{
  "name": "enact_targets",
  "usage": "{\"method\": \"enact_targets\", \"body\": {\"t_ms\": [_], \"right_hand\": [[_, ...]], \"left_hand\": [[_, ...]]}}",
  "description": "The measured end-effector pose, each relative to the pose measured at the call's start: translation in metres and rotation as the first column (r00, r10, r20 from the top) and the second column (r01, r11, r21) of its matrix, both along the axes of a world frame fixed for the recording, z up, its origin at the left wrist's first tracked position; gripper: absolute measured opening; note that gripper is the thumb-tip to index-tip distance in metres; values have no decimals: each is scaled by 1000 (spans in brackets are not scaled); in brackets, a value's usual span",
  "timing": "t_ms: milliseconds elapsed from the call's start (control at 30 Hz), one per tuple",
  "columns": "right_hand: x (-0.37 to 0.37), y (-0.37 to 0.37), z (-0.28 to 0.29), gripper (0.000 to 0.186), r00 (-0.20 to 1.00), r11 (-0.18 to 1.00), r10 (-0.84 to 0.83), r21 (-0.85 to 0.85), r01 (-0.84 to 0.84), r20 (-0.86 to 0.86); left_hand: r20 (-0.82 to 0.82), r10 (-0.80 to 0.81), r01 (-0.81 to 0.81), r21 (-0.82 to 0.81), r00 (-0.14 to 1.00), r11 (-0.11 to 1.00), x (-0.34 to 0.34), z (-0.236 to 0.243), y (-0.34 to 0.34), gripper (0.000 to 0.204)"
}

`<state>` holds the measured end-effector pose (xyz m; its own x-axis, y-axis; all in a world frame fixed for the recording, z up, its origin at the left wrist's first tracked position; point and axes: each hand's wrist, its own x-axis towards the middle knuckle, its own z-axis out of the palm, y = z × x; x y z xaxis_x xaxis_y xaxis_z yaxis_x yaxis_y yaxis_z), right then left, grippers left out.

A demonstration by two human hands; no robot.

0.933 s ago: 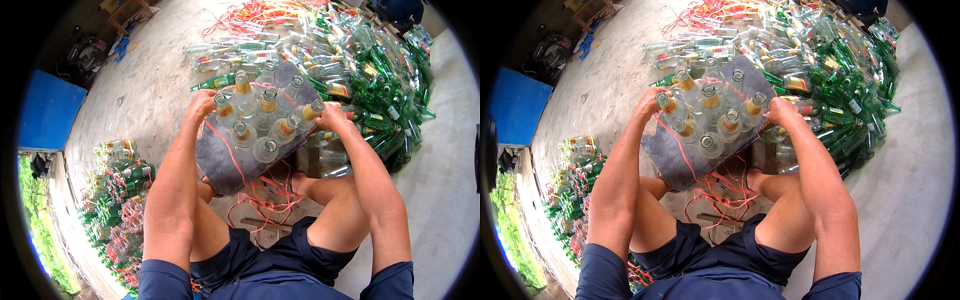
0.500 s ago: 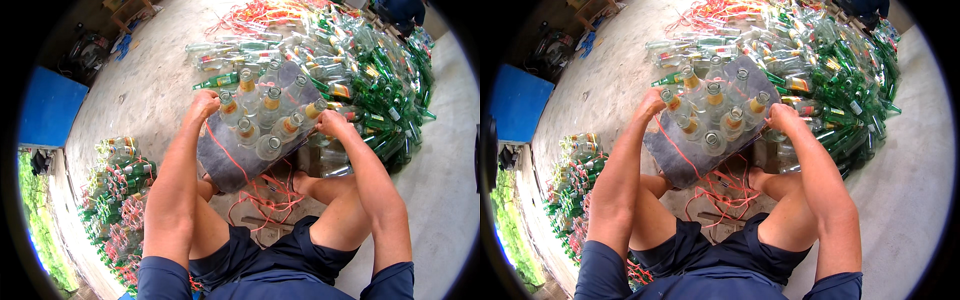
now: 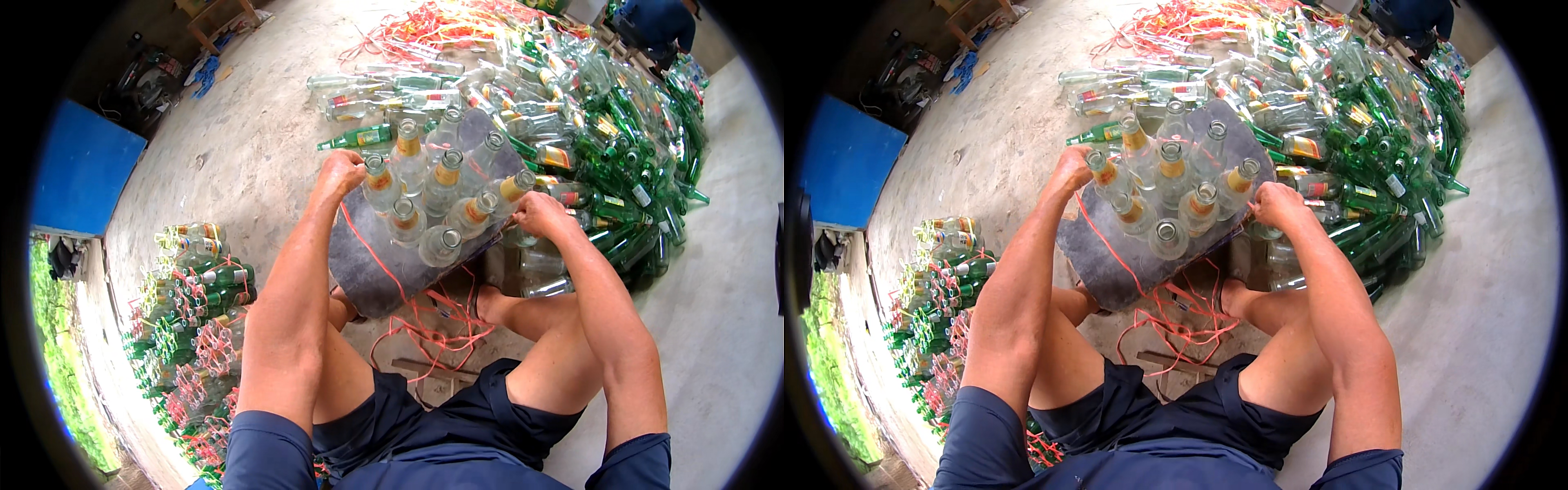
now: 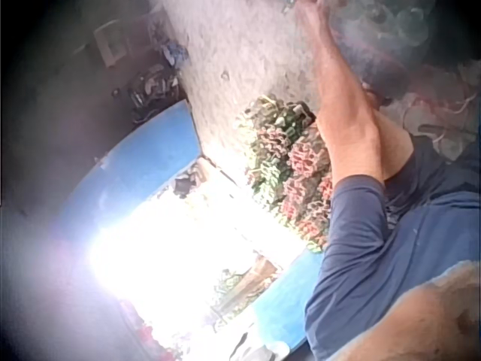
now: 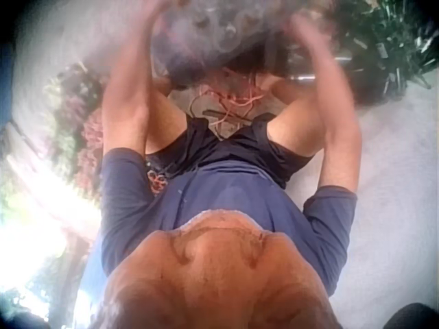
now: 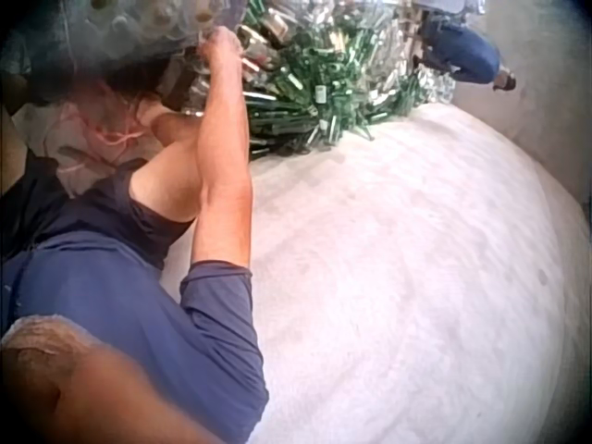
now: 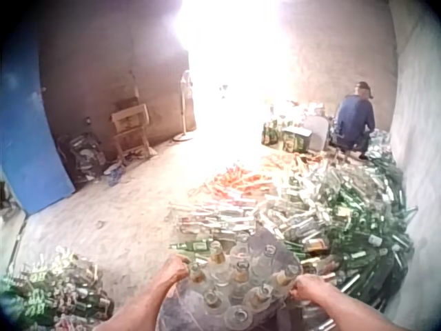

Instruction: The person sits on the floor and uses a pink plastic strap to bundle a group of empty glass bottles together. They thread the strap through the necks of the bottles, pull it tight, and tie a knot to secure the bundle.

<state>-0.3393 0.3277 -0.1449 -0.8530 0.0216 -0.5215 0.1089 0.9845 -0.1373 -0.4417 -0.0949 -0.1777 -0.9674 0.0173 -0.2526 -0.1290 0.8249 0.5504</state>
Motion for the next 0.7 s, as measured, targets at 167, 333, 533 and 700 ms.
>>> {"method": "enact_targets", "body": {"t_ms": [167,333,533,700], "right_hand": [[-4,6,3,28,995,995,-83,-56,87,60],[-3,10,-6,27,1000,998,8,-54,-10,-28],[-5,15,-8,27,999,998,11,-60,-10,31],[-5,11,-15,30,994,994,57,-97,-48,88]], "left_hand": [[-24,-5,6,13,1000,1000,-5,1,8,32],[-83,-14,18,49,996,999,-11,-14,4,31],[-110,2,8,91,994,996,-12,-23,9,30],[-80,-53,63,132,995,989,-15,-25,3,24]]}}
